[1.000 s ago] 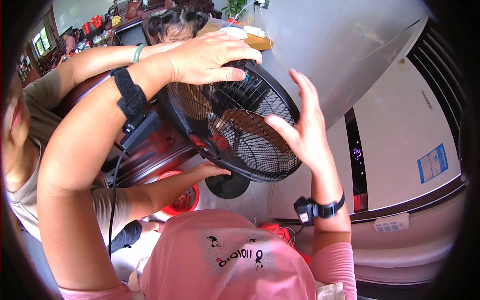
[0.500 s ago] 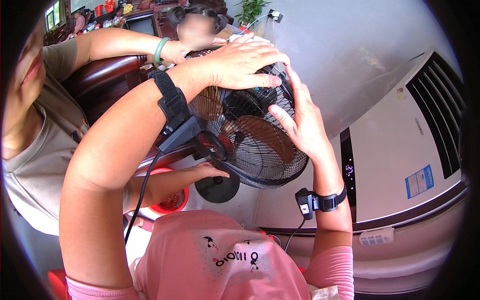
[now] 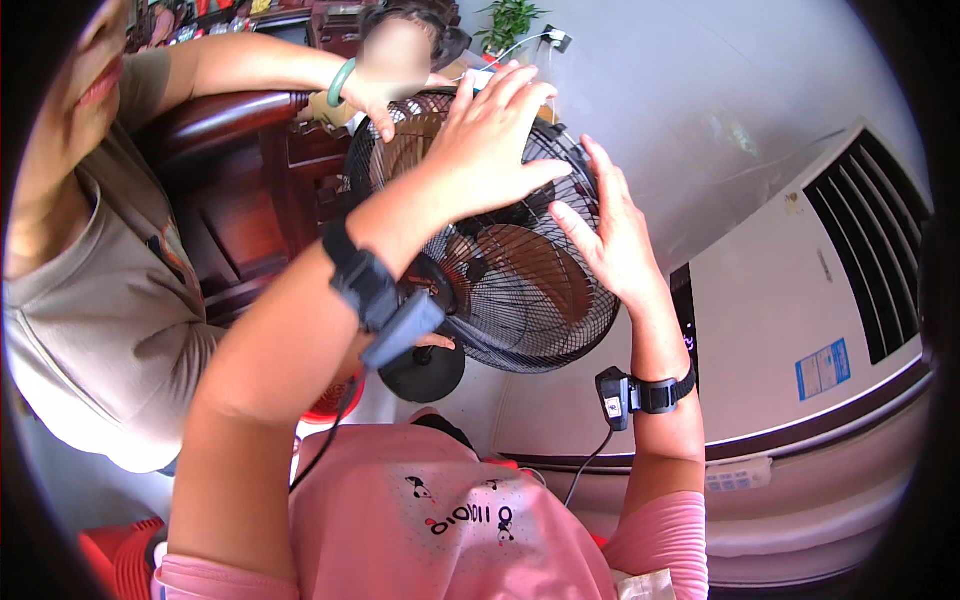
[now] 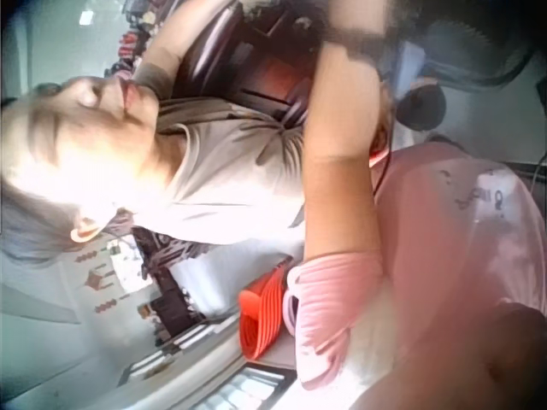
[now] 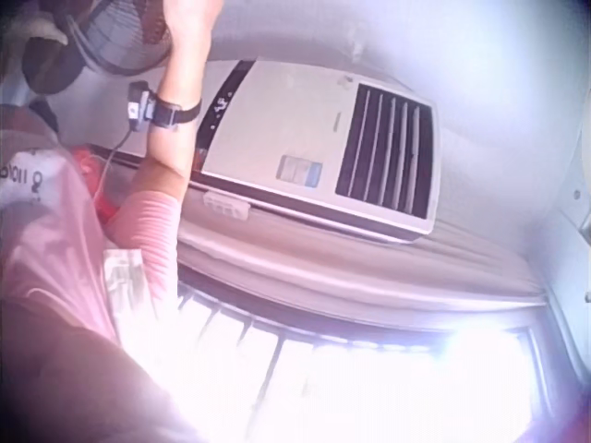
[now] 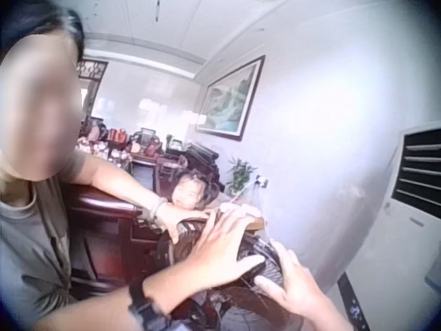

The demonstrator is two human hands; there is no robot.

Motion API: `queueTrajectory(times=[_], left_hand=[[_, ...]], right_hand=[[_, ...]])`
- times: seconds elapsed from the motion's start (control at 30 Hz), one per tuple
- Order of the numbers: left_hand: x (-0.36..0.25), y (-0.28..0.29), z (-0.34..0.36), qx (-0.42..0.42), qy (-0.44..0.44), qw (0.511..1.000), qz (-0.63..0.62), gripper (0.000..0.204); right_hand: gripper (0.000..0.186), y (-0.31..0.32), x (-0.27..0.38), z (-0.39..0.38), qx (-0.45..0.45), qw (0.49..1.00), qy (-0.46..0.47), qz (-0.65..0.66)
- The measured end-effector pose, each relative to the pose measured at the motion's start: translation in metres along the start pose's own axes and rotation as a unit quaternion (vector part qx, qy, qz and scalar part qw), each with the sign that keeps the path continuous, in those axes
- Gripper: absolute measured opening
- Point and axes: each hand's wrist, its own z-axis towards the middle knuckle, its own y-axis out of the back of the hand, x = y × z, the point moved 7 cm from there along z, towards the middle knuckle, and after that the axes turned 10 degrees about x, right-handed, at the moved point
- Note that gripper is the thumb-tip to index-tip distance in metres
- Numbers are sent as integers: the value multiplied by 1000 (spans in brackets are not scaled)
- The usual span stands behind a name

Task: A person uses a screwdriver to repair a standing fan while being assisted by another adult and watched by a child.

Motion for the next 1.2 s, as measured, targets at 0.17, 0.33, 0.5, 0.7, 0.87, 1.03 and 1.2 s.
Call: queueTrajectory(times=[0.17, 0.33, 0.5, 0.7, 0.87, 1.03, 1.2], left_hand=[[-33, 2, -127, 29, 42, 923, -382, 44], [-26, -96, -298, 419, 182, 760, -462, 25], [24, -211, -420, 199, 518, 501, -664, 50], [17, -298, -419, 30, 560, 380, -736, 59], [13, -325, -428, -5, 579, 340, -741, 57], [9, -362, -420, -44, 481, 302, -822, 46], [-6, -327, -372, -3, 309, 592, -744, 40]], right_hand=[[83, -3, -14, -2, 14, 999, -32, 32], [85, -12, -15, 6, 58, 997, -24, 48], [82, -9, -13, 14, 77, 985, -37, 149], [60, -3, -10, 21, 17, 995, 100, -14], [33, 2, -15, 28, -23, 991, 126, 38], [23, -4, -20, 35, -16, 989, 53, 139], [45, -2, -9, 28, -7, 994, 62, 87]])
